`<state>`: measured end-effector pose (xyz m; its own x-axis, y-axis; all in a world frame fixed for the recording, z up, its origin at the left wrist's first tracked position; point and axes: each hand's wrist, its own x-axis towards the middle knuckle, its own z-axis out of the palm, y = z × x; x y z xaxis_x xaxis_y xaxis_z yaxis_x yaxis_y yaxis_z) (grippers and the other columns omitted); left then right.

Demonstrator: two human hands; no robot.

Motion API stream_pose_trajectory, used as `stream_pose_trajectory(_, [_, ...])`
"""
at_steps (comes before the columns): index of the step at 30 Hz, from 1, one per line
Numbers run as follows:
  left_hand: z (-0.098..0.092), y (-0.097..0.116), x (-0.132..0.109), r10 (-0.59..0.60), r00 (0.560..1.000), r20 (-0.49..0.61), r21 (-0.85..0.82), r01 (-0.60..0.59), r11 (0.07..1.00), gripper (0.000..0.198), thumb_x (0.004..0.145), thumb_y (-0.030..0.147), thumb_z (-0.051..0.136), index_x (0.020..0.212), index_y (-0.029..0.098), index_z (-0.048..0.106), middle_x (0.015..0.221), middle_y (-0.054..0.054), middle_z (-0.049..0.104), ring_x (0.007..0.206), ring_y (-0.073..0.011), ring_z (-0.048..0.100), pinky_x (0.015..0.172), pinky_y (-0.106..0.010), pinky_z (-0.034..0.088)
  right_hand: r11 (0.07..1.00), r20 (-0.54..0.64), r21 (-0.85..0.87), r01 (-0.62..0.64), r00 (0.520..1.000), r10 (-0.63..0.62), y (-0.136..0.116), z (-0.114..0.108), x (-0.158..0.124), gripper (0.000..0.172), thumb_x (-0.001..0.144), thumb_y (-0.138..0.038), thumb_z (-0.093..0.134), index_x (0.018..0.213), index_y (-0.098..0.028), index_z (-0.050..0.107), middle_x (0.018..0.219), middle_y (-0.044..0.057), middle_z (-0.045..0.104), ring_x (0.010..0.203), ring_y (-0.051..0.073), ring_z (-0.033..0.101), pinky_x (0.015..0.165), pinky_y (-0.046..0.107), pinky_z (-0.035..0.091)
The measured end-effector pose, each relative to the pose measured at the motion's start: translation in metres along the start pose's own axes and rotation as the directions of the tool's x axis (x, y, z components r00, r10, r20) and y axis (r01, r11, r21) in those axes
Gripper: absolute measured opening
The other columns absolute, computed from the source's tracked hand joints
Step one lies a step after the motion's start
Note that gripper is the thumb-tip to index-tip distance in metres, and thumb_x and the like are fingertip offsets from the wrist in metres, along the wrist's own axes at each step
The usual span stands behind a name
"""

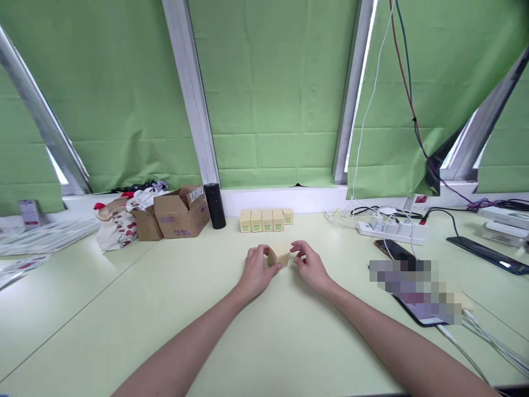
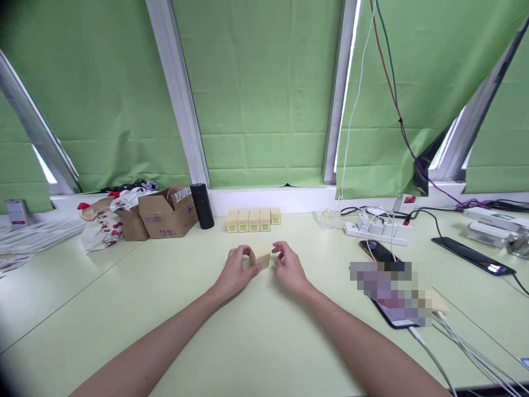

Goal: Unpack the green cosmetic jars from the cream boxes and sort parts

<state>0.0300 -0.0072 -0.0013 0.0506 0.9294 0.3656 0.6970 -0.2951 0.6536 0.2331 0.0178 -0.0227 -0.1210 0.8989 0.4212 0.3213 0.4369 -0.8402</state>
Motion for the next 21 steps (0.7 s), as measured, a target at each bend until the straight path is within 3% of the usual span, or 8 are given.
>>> stream_pose_trajectory(5, [-0.011,0.000,0.001,0.222,0.966,-0.133,0.163,-0.200,0.966,0.039,0.080,0.026,0.077,0.113,0.022,0.056,0.117,-0.009,0.063,0.118,-0.0302,0.054,0.098,-0.046,0.049,0.999,-0.024,-0.034,0.041,0.999,-0.042,-0.008,-0.001,-0.001,0.039,0.084,-0.017,0.048,0.122,-0.024,0.055,0.117,0.007,0.067,0.089,0.019,0.063,0.074,0.034,0.050])
stream_pose_trajectory(10, [-0.020,0.002,0.002,0.443,0.862,-0.247,0.312,-0.362,0.878,0.042,0.086,0.020,0.071,0.123,0.023,0.050,0.119,-0.010,0.062,0.118,-0.0319,0.054,0.101,-0.050,0.048,0.991,-0.048,-0.100,0.087,0.995,-0.092,-0.016,-0.001,-0.003,0.037,0.087,-0.018,0.049,0.124,-0.024,0.053,0.117,0.007,0.067,0.094,0.020,0.062,0.077,0.035,0.051])
stream_pose_trajectory(13, [-0.022,0.005,0.000,0.514,0.811,-0.280,0.370,-0.403,0.837,0.046,0.087,0.019,0.068,0.127,0.024,0.047,0.123,-0.012,0.060,0.119,-0.0329,0.055,0.102,-0.052,0.048,0.983,-0.069,-0.124,0.133,0.987,-0.142,-0.021,-0.001,-0.005,0.035,0.089,-0.021,0.050,0.124,-0.024,0.052,0.118,0.007,0.066,0.096,0.022,0.062,0.079,0.037,0.051])
stream_pose_trajectory(17, [-0.024,0.007,-0.003,0.582,0.757,-0.296,0.436,-0.435,0.788,0.045,0.088,0.013,0.064,0.128,0.023,0.047,0.123,-0.014,0.059,0.117,-0.0325,0.057,0.098,-0.052,0.049,0.966,-0.109,-0.138,0.217,0.967,-0.232,-0.029,-0.003,-0.010,0.030,0.093,-0.026,0.053,0.123,-0.025,0.052,0.122,0.009,0.064,0.100,0.024,0.061,0.082,0.040,0.052])
stream_pose_trajectory(21, [-0.027,0.010,-0.006,0.708,0.651,-0.273,0.526,-0.515,0.676,0.039,0.089,0.012,0.061,0.123,0.025,0.047,0.116,-0.012,0.061,0.111,-0.0299,0.059,0.096,-0.051,0.050,0.939,-0.133,-0.155,0.306,0.936,-0.327,-0.037,-0.001,-0.017,0.037,0.096,-0.031,0.054,0.132,-0.025,0.047,0.131,0.012,0.059,0.113,0.028,0.058,0.088,0.044,0.053])
